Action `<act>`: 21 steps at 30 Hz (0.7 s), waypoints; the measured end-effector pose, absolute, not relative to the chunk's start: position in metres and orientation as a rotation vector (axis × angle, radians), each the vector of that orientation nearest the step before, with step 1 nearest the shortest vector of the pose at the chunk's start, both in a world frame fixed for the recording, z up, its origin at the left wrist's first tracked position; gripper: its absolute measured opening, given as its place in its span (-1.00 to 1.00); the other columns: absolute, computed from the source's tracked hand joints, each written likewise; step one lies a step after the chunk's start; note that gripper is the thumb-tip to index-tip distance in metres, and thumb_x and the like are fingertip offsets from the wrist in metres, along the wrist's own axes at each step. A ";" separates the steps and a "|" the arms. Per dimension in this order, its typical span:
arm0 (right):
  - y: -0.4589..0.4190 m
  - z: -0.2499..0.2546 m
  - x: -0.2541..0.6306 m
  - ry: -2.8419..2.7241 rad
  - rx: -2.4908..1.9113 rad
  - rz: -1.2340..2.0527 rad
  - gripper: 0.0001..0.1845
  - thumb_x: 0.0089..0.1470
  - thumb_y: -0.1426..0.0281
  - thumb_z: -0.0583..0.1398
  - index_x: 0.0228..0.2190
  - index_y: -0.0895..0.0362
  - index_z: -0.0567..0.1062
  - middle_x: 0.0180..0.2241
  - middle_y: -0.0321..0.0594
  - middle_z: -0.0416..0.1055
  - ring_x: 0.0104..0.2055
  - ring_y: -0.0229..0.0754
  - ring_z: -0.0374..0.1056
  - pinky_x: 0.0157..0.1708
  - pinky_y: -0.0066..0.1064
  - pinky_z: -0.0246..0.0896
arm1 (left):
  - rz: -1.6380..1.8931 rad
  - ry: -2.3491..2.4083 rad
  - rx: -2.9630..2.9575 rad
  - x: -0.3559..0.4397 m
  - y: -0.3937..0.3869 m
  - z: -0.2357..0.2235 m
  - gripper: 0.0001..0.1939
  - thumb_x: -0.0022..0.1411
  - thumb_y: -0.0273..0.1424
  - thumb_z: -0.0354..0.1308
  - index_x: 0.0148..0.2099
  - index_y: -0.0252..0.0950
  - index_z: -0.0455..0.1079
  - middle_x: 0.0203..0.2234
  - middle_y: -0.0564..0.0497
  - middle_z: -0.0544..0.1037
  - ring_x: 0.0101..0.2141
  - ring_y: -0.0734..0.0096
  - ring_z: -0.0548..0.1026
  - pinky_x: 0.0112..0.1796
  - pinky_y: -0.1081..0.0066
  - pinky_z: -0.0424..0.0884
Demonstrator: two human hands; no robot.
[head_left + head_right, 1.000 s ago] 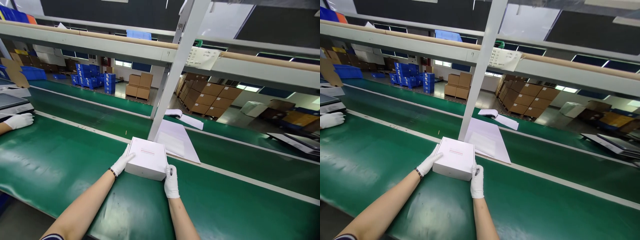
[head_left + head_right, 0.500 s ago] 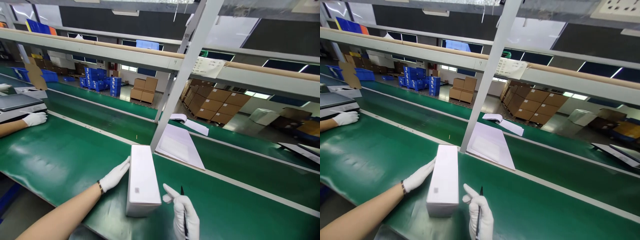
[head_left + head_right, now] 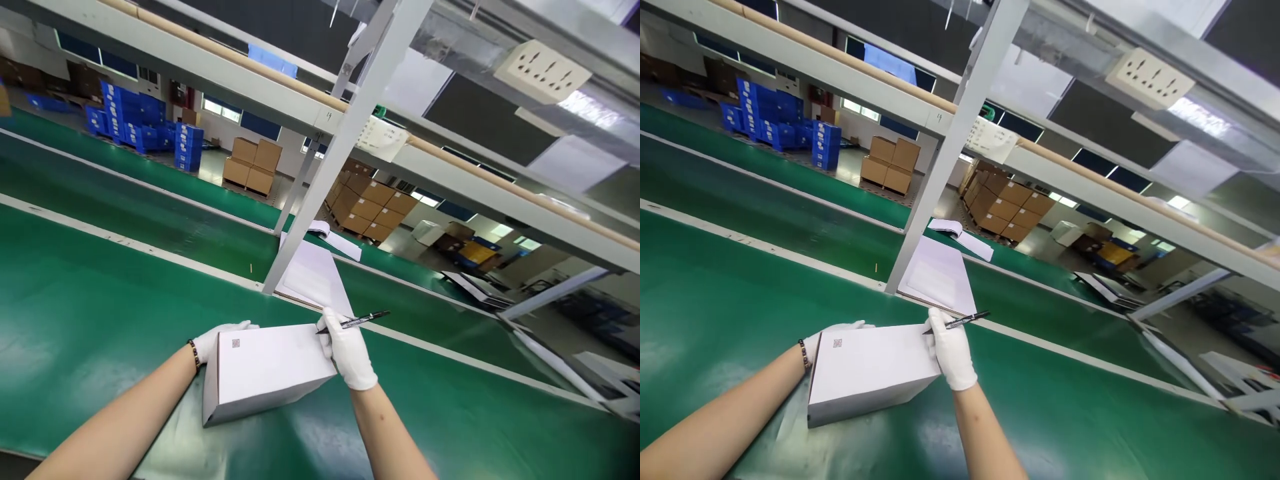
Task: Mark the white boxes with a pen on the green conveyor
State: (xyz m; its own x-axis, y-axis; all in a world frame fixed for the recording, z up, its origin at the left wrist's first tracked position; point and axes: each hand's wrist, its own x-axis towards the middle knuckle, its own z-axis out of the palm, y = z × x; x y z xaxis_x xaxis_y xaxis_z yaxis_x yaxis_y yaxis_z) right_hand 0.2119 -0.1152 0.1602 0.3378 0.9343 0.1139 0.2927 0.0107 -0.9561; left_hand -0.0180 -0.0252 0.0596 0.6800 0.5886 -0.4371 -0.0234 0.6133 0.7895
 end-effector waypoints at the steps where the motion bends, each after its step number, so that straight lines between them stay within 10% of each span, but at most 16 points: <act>1: -0.114 0.159 0.208 -1.143 -1.574 0.693 -0.38 -0.02 -0.21 0.16 -0.61 0.10 0.31 -0.76 -0.37 0.15 -0.74 -0.27 0.06 -0.73 -0.47 -0.03 | 0.413 0.735 0.831 -0.020 -0.024 0.056 -0.60 0.43 -0.26 -0.13 0.01 -0.41 0.42 -0.19 -0.05 0.62 0.01 0.15 0.49 0.01 0.25 0.41; 7: -0.115 0.159 0.200 -1.196 -1.791 0.381 -0.42 -0.01 -0.16 0.08 -0.70 0.04 0.28 -0.67 -0.22 0.28 -0.61 -0.12 0.22 -0.61 -0.35 0.18 | 0.454 0.676 0.831 -0.026 -0.014 0.039 -0.20 0.03 0.09 0.29 0.14 -0.40 0.33 0.14 -0.26 0.38 0.14 0.02 0.36 0.10 0.26 0.35; 21: -0.115 0.155 0.201 -1.303 -1.898 0.300 -0.37 0.05 -0.21 0.03 -0.69 0.04 0.22 -0.68 -0.25 0.25 -0.59 -0.14 0.18 -0.57 -0.38 0.14 | 0.473 0.655 0.840 -0.022 -0.016 0.032 -0.05 -0.08 0.20 0.29 0.17 -0.37 0.30 0.20 -0.30 0.29 0.16 -0.01 0.34 0.07 0.24 0.40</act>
State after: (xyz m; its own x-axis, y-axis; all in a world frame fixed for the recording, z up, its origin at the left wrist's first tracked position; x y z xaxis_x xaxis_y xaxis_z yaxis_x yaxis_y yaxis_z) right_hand 0.2012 -0.1154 0.1547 0.4418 0.8664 0.2328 0.6774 -0.1520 -0.7198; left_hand -0.0220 -0.0161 0.0318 0.7091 0.6183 -0.3389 -0.1278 0.5853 0.8007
